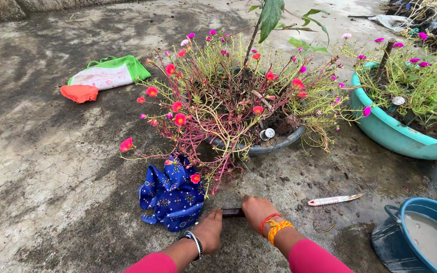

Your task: The person washes a sharpening stone in a bucket of water, trims stems from a potted plant with a blade, and sharpens the blade against the stone.

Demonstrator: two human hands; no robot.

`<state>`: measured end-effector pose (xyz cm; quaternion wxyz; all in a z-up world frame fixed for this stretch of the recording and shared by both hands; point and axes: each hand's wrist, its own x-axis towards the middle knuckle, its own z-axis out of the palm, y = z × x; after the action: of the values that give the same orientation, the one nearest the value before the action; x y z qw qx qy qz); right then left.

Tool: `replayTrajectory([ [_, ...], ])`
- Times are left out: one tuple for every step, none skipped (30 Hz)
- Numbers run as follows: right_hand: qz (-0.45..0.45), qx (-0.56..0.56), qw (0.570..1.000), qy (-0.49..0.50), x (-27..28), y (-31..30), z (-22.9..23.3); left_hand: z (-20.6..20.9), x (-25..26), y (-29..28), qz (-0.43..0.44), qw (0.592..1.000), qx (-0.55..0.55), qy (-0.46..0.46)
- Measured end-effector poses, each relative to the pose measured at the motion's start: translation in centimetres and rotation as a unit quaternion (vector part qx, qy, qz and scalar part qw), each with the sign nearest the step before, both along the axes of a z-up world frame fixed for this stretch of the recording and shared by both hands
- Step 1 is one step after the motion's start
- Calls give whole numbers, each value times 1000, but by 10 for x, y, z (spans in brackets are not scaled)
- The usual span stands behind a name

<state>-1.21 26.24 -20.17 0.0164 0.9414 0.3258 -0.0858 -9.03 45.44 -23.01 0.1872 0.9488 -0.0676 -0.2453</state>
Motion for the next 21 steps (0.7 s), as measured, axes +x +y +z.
replayTrajectory([
  [-7,-7,1000,7,0,-3,0,0,-1,-3,-1,1000,-1,1],
  [-14,-13,1000,13,0,-4,0,0,0,-5,0,1000,-6,-3],
  [-15,-13,1000,13,-2,-5,0,-1,0,-7,1,1000,-11,-7],
  [-19,-17,1000,15,-3,-6,0,-3,1,-9,1,1000,-12,-8],
  [-24,-21,999,16,-4,-6,1,-6,2,-11,12,999,-8,-29],
  [-24,-22,999,16,-5,-5,1,-7,1,-13,23,999,-4,-49],
  [-21,-19,1000,13,-6,-4,2,-7,1,-14,23,999,-5,-48],
  [-19,-14,1000,10,-7,-1,2,-6,0,-15,42,998,2,-50],
  [-19,-15,1000,11,-7,2,2,-2,-1,-16,60,997,8,-51],
  [0,-4,1000,1,-7,5,3,2,-2,-16,60,997,8,-51],
  [19,7,1000,-8,-6,8,4,7,-3,-15,78,997,8,-19],
  [19,8,1000,-8,-6,11,5,13,-3,-13,96,995,9,13],
  [6,-4,1000,8,-5,13,6,16,-5,-12,96,995,10,13],
  [-6,-17,1000,23,-4,14,6,19,-7,-10,93,996,18,3],
  [-6,-16,1000,22,-4,15,6,22,-8,-8,90,996,26,-8],
  [4,-12,1000,9,-3,17,5,24,-8,-7,90,996,26,-8],
  [13,-9,1000,-4,-2,17,5,28,-8,-6,101,994,47,-3],
  [14,-8,1000,-4,-2,17,5,34,-9,-4,112,991,69,1],
  [8,-12,1000,4,-2,17,5,42,-10,-2,113,991,70,1],
  [1,-17,1000,12,-2,17,6,51,-11,-1,114,991,73,14],
  [2,-18,1000,13,-1,17,7,61,-12,1,115,990,76,27],
])
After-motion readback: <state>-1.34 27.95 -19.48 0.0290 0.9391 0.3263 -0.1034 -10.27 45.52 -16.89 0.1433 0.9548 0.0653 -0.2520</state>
